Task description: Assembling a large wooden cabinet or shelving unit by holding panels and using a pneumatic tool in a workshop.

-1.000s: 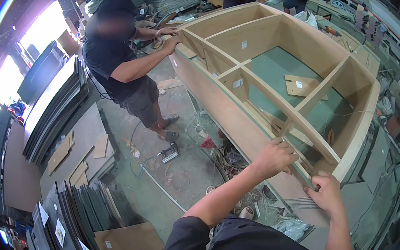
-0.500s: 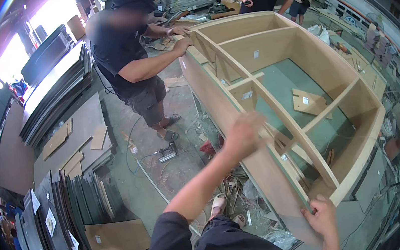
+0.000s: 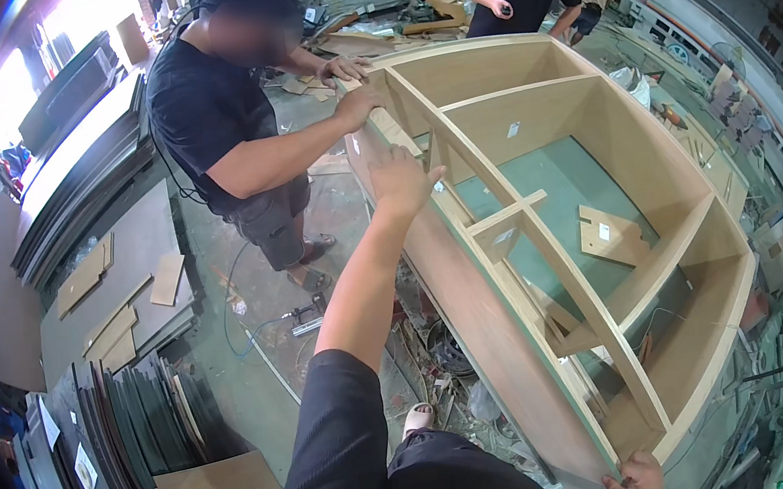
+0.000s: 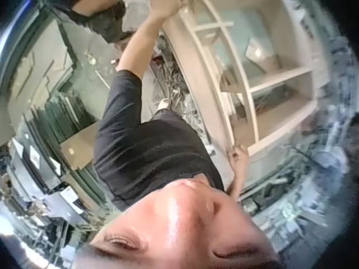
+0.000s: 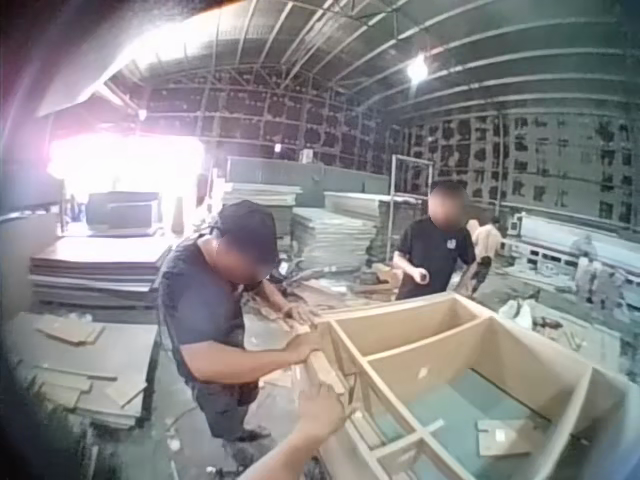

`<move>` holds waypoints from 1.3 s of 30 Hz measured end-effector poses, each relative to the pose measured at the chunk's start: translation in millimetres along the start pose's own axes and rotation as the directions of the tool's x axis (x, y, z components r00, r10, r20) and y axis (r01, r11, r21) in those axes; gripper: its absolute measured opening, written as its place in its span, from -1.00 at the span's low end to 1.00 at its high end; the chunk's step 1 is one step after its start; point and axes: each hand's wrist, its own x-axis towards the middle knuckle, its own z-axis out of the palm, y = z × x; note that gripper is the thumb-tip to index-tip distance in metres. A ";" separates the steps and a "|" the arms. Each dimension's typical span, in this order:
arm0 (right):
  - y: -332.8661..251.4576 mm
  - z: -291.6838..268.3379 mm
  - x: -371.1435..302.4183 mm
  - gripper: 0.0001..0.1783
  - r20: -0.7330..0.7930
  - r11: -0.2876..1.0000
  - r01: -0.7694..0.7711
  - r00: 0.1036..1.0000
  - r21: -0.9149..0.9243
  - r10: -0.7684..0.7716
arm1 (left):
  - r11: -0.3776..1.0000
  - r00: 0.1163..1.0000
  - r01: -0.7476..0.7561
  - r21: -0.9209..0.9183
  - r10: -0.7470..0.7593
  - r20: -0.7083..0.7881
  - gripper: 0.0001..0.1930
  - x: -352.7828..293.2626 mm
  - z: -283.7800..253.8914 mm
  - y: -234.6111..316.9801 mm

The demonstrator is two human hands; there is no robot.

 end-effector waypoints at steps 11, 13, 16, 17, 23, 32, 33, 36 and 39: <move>-7.3 -4.8 3.5 -0.70 -0.005 1.000 0.020 1.000 0.006 -0.019 | 1.000 1.000 -0.007 0.029 0.008 -0.024 -0.03 5.7 3.1 2.5; -11.1 -6.9 7.3 -0.69 -0.040 0.999 0.033 0.999 -0.005 -0.033 | 1.000 1.000 0.007 0.016 -0.007 -0.009 -0.01 9.5 0.8 7.5; -20.1 -17.5 13.7 -0.67 0.057 0.999 -0.026 0.998 0.048 0.023 | 0.999 0.997 0.024 -0.021 -0.023 0.076 0.13 11.4 1.2 10.5; -23.4 -18.2 15.4 -0.68 0.053 0.999 -0.027 0.998 0.046 0.025 | 0.999 0.998 0.038 0.022 -0.039 0.053 0.16 11.6 3.6 10.6; -24.1 -21.2 14.7 -0.69 0.041 1.000 -0.001 0.999 0.027 0.000 | 0.978 0.966 0.140 0.155 -0.169 0.198 0.27 13.1 4.9 23.2; 20.6 13.8 -11.2 -0.79 0.095 0.897 -0.315 0.949 0.311 0.301 | 0.946 0.919 0.284 0.158 -0.315 0.235 0.25 5.4 2.5 44.3; 21.7 17.1 -9.1 -0.82 0.157 0.705 -0.470 0.872 0.531 0.463 | 0.931 0.914 0.330 0.154 -0.356 0.194 0.23 2.3 3.7 44.6; -13.8 -7.0 11.1 -0.79 -0.068 0.992 0.006 0.998 0.129 0.003 | 0.930 0.876 0.366 0.045 -0.360 0.322 0.19 5.2 -0.4 36.0; -2.0 -6.0 7.9 -0.65 0.222 0.789 -0.468 0.884 0.398 0.412 | 0.938 0.868 0.345 -0.025 -0.309 0.388 0.20 6.9 -5.1 34.3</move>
